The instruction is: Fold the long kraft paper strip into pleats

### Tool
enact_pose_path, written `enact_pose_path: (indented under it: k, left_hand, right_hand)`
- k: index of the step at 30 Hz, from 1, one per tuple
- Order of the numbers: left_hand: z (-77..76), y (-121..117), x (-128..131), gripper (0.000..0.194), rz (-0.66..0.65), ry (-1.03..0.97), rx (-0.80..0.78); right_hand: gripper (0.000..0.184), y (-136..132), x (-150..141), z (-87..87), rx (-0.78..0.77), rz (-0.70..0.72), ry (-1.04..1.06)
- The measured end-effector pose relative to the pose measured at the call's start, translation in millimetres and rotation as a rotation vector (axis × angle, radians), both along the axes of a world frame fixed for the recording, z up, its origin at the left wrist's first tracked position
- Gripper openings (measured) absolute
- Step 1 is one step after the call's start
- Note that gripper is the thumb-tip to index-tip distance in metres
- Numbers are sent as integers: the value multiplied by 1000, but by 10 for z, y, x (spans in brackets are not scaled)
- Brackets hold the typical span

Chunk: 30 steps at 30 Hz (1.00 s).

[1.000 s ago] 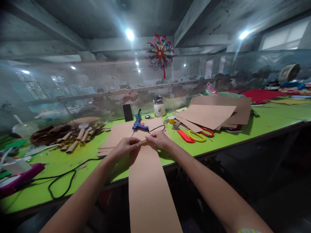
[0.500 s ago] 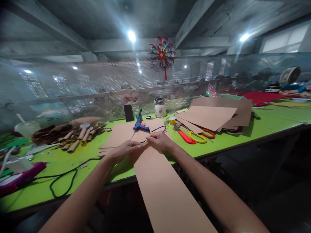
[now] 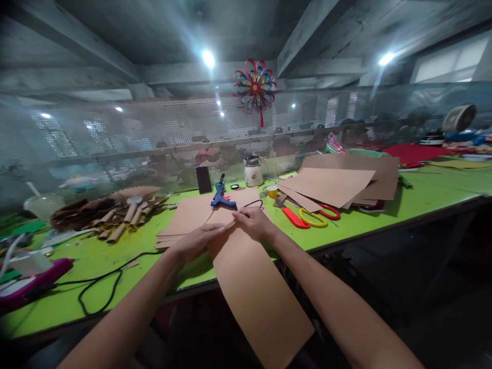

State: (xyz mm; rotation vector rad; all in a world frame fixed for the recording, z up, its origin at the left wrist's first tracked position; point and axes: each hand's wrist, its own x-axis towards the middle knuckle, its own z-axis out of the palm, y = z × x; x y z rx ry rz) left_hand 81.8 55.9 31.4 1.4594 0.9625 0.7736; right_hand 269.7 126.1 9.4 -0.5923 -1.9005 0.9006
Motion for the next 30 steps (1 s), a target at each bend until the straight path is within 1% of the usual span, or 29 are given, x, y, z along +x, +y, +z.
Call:
enact_pose_path:
  k: [3, 7, 10, 12, 14, 17, 21, 25, 30]
  left_hand:
    - [0, 23, 32, 40, 10, 104, 90]
    - [-45, 101, 19, 38, 76, 353, 349]
    - [-71, 135, -1, 38, 130, 525, 526]
    - [-74, 132, -5, 39, 151, 592, 602]
    - [-71, 115, -2, 40, 151, 627, 635]
    - [-63, 86, 10, 41, 129, 656, 652]
    - [-52, 65, 23, 41, 126, 685, 656]
    - [-47, 57, 24, 41, 122, 675, 651]
    - [-58, 67, 1, 43, 66, 638, 630]
  right_hand:
    - [42, 4, -5, -7, 0, -28, 12]
    - [42, 14, -6, -10, -13, -34, 40]
    - [38, 16, 5, -14, -39, 24, 45]
    - [45, 8, 15, -18, -63, 68, 11]
    - [49, -6, 21, -21, -78, 78, -36]
    - [41, -23, 19, -23, -112, 77, -66]
    - [39, -20, 9, -26, -143, 87, -48]
    - [38, -11, 11, -23, -168, 139, -4]
    - [36, -13, 13, -21, -183, 149, 11]
